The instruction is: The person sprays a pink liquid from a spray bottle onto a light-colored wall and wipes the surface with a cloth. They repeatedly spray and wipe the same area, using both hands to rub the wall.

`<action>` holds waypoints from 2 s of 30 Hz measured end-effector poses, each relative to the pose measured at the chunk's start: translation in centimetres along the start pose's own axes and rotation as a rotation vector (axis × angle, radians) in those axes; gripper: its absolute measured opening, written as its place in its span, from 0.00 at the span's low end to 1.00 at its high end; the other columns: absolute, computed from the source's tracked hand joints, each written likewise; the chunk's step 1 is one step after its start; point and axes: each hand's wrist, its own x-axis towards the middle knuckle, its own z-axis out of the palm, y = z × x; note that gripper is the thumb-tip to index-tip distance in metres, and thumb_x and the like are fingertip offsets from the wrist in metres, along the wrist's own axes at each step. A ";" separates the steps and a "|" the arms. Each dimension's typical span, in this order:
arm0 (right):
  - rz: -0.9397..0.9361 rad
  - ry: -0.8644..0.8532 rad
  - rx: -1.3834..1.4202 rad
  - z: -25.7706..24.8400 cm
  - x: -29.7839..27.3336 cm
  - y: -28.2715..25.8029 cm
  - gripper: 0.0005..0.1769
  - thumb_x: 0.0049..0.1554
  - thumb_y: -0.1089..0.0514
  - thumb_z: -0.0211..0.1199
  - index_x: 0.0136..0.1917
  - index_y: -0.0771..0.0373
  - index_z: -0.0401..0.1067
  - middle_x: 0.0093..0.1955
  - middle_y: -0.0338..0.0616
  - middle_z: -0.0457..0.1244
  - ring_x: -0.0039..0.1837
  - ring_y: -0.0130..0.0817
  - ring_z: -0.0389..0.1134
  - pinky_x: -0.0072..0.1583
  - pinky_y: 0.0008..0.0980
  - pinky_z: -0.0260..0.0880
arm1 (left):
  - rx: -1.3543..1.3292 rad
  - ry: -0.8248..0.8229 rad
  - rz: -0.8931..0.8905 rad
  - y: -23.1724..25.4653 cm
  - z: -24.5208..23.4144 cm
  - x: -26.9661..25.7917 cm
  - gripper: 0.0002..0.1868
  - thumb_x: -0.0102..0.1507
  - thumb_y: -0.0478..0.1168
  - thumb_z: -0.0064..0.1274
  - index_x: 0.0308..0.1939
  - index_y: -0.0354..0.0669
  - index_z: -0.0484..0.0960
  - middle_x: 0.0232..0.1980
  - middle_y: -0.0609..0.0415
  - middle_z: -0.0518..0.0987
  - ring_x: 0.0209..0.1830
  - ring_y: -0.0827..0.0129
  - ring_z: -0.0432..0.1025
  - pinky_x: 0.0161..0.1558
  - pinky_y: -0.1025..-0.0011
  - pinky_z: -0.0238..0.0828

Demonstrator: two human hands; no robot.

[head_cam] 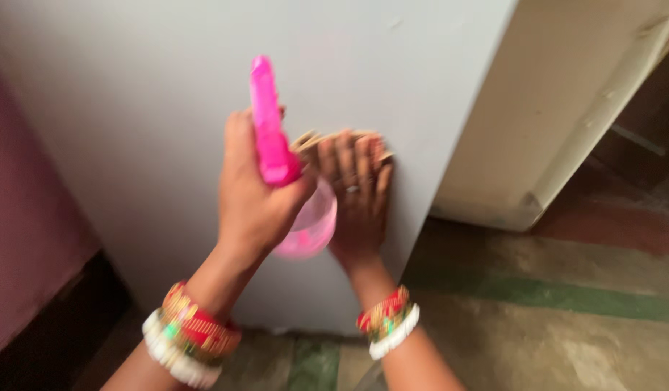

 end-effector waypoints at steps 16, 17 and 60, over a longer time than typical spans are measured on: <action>0.026 -0.052 0.211 -0.8 -1.2 3.0 0.40 0.61 0.42 0.59 0.81 0.46 0.50 0.85 0.49 0.42 0.85 0.53 0.36 0.78 0.61 0.35 | -0.156 -0.139 -0.149 0.3 1.4 1.0 0.34 0.50 0.35 0.61 0.60 0.36 0.73 0.55 0.50 0.75 0.54 0.64 0.72 0.55 0.68 0.70; -0.020 -0.044 0.097 -1.1 -0.5 2.4 0.39 0.63 0.44 0.58 0.83 0.45 0.49 0.86 0.47 0.42 0.86 0.51 0.36 0.80 0.59 0.36 | -0.171 -0.152 -0.128 0.4 0.9 1.4 0.33 0.51 0.36 0.62 0.60 0.36 0.73 0.55 0.50 0.74 0.54 0.64 0.72 0.56 0.68 0.70; -0.124 0.207 -0.018 -1.0 17.7 4.3 0.36 0.72 0.48 0.55 0.84 0.63 0.47 0.86 0.52 0.46 0.87 0.58 0.41 0.84 0.58 0.40 | -0.324 -0.125 -0.244 -4.0 -7.0 6.0 0.33 0.46 0.35 0.61 0.56 0.39 0.74 0.52 0.53 0.74 0.45 0.65 0.73 0.45 0.67 0.73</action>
